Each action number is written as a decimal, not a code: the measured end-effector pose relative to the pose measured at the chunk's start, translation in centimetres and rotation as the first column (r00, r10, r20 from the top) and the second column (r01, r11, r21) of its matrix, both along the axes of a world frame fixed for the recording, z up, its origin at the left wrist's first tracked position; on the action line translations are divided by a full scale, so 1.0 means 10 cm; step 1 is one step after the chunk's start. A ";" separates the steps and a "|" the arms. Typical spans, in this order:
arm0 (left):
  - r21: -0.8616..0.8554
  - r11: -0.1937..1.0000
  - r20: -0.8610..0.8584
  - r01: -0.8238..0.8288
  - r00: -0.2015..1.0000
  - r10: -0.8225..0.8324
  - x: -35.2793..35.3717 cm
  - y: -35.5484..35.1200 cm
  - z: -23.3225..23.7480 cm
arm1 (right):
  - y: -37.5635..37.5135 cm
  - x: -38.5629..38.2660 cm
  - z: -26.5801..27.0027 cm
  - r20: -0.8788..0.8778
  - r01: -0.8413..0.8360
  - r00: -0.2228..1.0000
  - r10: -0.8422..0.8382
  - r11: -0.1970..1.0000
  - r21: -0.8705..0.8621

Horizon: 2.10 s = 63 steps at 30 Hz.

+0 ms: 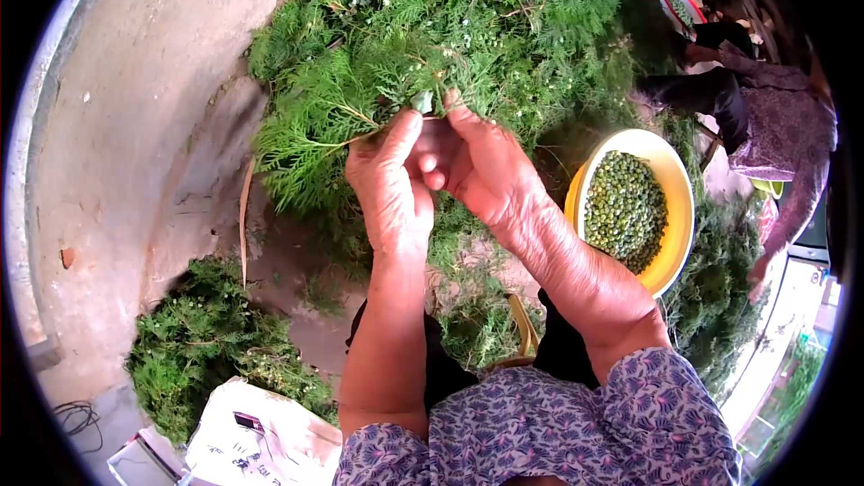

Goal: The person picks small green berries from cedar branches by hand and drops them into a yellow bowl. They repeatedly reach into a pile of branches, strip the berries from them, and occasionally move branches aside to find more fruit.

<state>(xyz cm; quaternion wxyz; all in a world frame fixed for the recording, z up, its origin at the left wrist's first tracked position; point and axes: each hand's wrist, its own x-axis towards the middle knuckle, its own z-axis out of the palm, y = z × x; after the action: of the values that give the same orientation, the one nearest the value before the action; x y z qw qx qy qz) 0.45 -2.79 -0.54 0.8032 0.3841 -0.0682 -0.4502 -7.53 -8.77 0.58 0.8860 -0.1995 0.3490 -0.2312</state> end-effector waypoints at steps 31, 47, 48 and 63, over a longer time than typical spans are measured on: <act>0.000 0.998 0.278 -0.062 0.959 0.059 0.04 -0.05 -0.01 | -0.32 -0.30 0.14 -0.104 -0.119 0.991 0.081 0.890 -0.441; -0.148 0.984 -0.002 -0.098 0.995 0.099 0.29 -0.02 -0.13 | -1.02 -1.64 0.07 0.714 0.686 0.364 -0.599 0.691 0.230; -0.151 0.984 -0.001 -0.092 0.996 0.093 0.24 -0.02 -0.09 | -0.97 -1.64 0.05 0.657 0.720 0.457 -0.600 0.683 0.123; -0.027 0.994 0.372 -0.104 0.922 0.107 -0.14 -0.15 -0.05 | -0.07 -0.53 0.02 -0.380 -0.147 0.925 -0.003 0.919 -0.366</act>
<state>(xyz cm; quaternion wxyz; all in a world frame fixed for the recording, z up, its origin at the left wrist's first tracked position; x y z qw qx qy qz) -0.97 -4.32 -1.07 0.8000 0.4630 -0.2001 -0.3250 -12.82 -9.49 0.81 0.7544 -0.4238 0.4504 -0.2200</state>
